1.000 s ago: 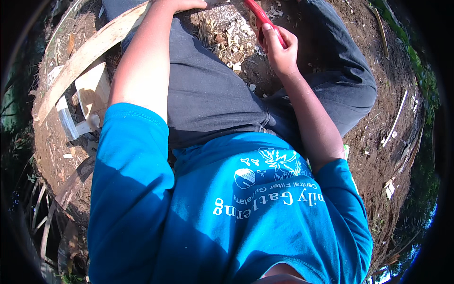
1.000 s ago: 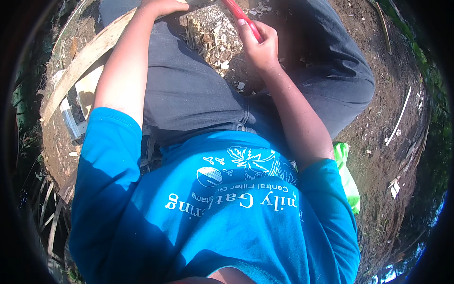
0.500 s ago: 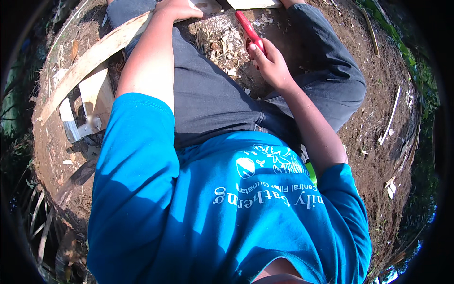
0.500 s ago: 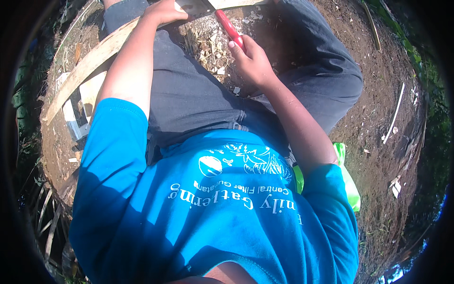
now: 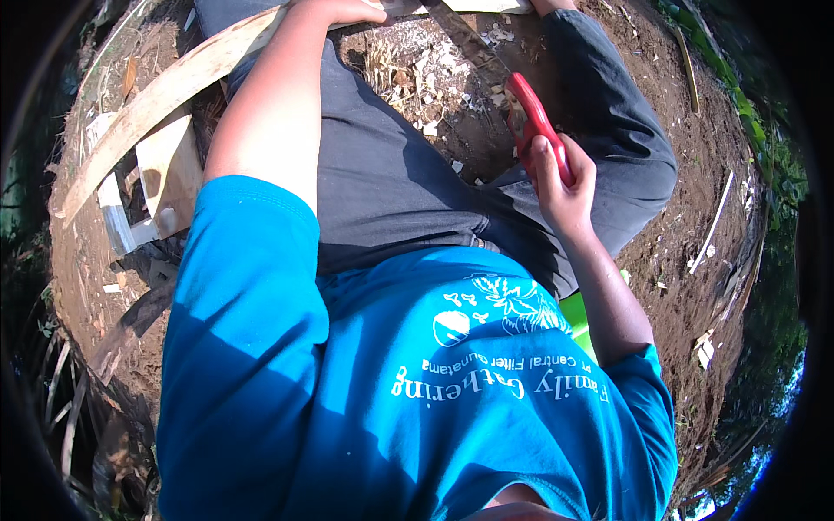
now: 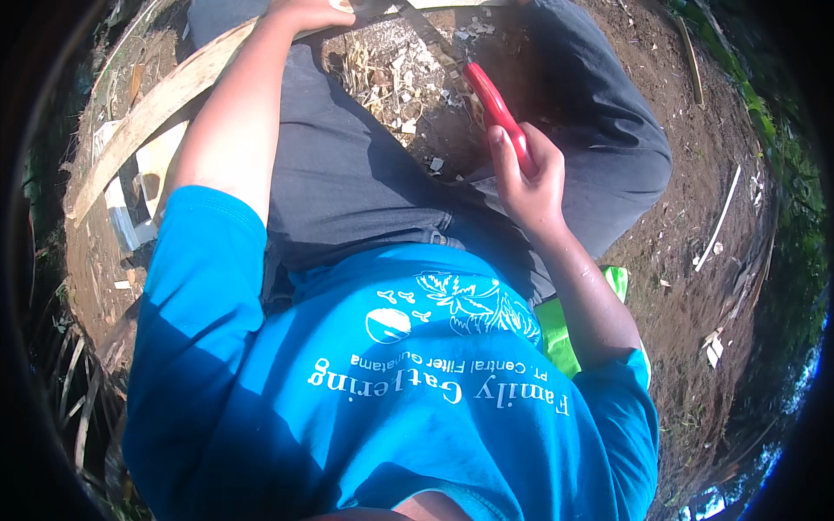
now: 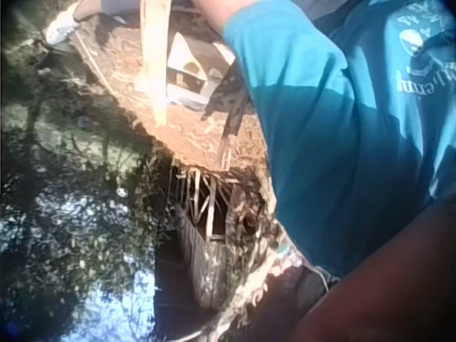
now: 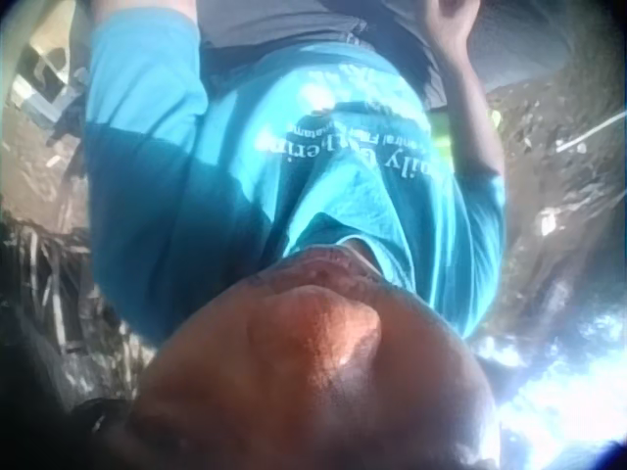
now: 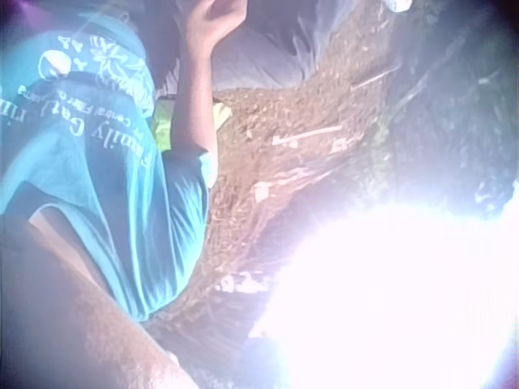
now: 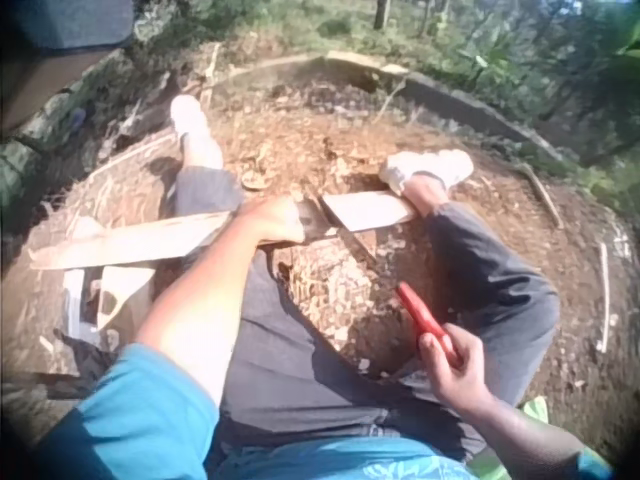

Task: The person saws a piece of wood using a hand saw while sitting on the ground.

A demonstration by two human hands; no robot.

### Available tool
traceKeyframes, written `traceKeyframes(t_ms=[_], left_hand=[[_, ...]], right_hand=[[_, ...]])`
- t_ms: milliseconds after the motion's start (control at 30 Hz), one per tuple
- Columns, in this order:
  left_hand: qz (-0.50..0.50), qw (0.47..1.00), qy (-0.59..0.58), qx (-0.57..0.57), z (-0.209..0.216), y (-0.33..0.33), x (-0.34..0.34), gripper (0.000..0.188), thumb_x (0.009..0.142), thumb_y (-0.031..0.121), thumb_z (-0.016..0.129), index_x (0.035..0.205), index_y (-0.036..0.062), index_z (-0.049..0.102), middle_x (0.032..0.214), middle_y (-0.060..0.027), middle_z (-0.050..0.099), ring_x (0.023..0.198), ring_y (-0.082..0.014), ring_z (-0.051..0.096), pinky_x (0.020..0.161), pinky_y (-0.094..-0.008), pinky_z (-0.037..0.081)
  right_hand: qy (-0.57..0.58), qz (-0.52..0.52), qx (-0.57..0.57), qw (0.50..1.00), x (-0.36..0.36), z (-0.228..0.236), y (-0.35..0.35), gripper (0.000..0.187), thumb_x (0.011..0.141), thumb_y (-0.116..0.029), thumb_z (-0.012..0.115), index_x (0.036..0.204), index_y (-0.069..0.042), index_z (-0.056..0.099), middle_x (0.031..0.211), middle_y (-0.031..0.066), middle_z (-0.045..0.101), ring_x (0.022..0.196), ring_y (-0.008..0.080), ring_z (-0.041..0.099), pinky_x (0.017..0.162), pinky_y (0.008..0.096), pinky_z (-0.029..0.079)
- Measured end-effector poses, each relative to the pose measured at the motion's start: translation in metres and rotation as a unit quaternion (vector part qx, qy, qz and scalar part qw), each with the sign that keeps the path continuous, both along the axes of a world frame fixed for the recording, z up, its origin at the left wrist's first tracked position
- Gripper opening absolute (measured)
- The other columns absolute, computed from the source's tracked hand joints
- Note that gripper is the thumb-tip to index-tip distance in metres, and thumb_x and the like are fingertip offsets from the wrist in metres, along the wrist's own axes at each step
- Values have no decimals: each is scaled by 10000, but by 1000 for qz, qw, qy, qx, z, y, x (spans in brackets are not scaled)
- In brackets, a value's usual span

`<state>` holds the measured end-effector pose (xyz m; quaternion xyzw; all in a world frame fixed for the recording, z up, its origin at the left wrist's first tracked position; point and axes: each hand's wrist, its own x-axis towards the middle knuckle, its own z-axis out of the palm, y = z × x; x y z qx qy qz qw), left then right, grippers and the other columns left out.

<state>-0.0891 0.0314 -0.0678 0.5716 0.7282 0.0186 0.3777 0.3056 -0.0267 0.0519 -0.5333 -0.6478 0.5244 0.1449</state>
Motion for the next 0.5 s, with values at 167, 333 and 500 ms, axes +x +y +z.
traceKeyframes(t_ms=[167,333,500], left_hand=[[62,988,117,-81,50,5,24,612,675,483,812,1152,104,751,1155,-160,752,1056,-303,728,899,-427,570],[51,987,98,-120,46,0,11,714,663,526,808,1179,37,739,1178,-216,734,1118,-329,711,965,-436,563],[0,979,201,-22,-1,-6,20,984,710,529,806,1457,-27,487,1551,-265,451,1480,-407,376,1222,-507,318]], right_hand=[[72,-28,55,995,-84,-92,23,420,1007,-340,693,765,-8,605,624,-33,507,605,48,431,529,283,360],[116,11,-64,991,-71,-99,31,362,1019,-359,682,861,-36,637,695,-69,512,645,26,438,580,242,370],[95,81,-200,972,-40,-169,6,346,1081,-290,595,1278,-5,585,1079,-11,644,955,73,573,857,262,471]])
